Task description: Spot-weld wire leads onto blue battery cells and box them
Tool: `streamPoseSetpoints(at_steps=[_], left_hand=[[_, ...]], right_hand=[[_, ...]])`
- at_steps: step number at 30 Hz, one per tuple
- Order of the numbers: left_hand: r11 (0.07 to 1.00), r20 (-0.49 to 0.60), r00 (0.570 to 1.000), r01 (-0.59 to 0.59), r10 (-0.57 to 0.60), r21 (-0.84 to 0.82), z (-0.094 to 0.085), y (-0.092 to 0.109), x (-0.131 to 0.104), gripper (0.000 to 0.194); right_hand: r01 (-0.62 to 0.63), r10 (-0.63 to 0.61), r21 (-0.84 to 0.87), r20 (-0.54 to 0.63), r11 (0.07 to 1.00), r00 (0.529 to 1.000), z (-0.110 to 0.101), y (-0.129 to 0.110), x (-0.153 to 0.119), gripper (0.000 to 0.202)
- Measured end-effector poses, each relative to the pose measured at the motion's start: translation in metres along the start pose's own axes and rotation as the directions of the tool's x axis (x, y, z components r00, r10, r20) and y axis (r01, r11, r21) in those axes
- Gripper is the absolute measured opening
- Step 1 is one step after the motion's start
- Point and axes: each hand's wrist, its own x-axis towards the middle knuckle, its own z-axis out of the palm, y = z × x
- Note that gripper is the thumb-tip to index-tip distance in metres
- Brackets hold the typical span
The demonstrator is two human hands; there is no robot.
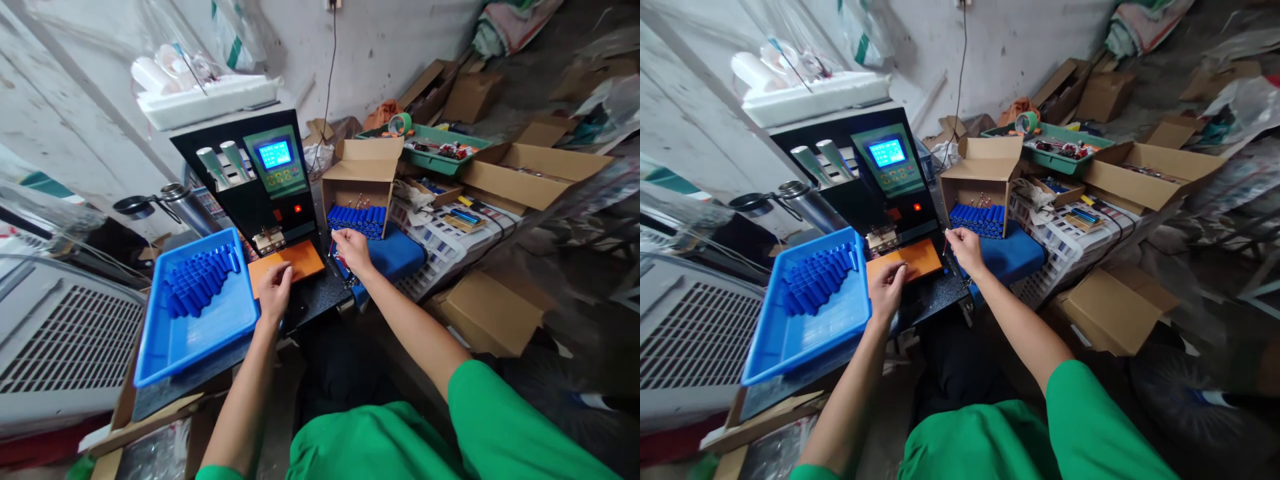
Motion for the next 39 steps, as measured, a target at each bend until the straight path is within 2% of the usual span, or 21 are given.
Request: streamPoseSetpoints(at_steps=[4, 6, 10, 14, 18, 21, 25, 30, 32, 34, 37, 39], left_hand=[[0.986, 0.042, 0.997, 0.072, -0.067, -0.148, 0.006, 0.020, -0.021, 0.040], [0.973, 0.067, 0.993, 0.112, -0.101, -0.203, 0.010, 0.027, -0.029, 0.042], [0.956, 0.026, 0.989, 0.148, -0.146, -0.253, 0.010, 0.029, -0.039, 0.036], [0.946, 0.006, 0.987, 0.156, -0.161, -0.284, 0.002, 0.027, -0.042, 0.034], [0.919, 0.006, 0.980, 0.189, -0.199, -0.346, -0.006, 0.027, -0.042, 0.036], [0.909, 0.007, 0.978, 0.195, -0.207, -0.368, -0.013, 0.027, -0.040, 0.038], [0.939, 0.027, 0.983, 0.182, -0.182, -0.292, -0.023, 0.025, -0.037, 0.035], [0.955, 0.083, 0.982, 0.185, -0.170, -0.232, -0.028, 0.024, -0.042, 0.034], [0.963, 0.097, 0.982, 0.180, -0.163, -0.203, -0.032, 0.021, -0.044, 0.033], [0.976, 0.064, 0.986, 0.160, -0.152, -0.146, -0.043, 0.015, -0.041, 0.030], [0.987, -0.045, 0.994, 0.101, -0.096, 0.127, -0.074, -0.001, -0.025, 0.022], [0.892, -0.062, 0.996, 0.079, -0.058, 0.445, -0.103, -0.014, -0.009, 0.019]], right_hand=[[-0.058, 0.036, 0.166, 0.130, 0.984, 0.991, 0.027, -0.002, -0.031, 0.046], [-0.084, 0.050, 0.210, 0.161, 0.974, 0.986, 0.038, 0.000, -0.044, 0.046], [-0.135, 0.096, 0.215, 0.179, 0.967, 0.979, 0.054, 0.004, -0.058, 0.047], [-0.168, 0.128, 0.221, 0.183, 0.961, 0.975, 0.060, 0.008, -0.065, 0.047], [-0.192, 0.131, 0.178, 0.307, 0.965, 0.943, 0.061, 0.012, -0.070, 0.047], [-0.148, 0.100, 0.091, 0.401, 0.985, 0.911, 0.060, 0.015, -0.071, 0.045], [-0.035, 0.015, 0.034, 0.472, 0.999, 0.881, 0.059, 0.019, -0.071, 0.039], [0.049, -0.039, -0.006, 0.528, 0.999, 0.849, 0.059, 0.021, -0.070, 0.032], [0.080, -0.055, -0.026, 0.521, 0.996, 0.852, 0.060, 0.024, -0.067, 0.032], [0.102, -0.064, -0.052, 0.482, 0.993, 0.874, 0.063, 0.029, -0.061, 0.032], [0.127, -0.080, -0.091, 0.407, 0.988, 0.910, 0.070, 0.038, -0.050, 0.031], [0.134, -0.078, -0.125, 0.380, 0.983, 0.922, 0.073, 0.044, -0.044, 0.030]])
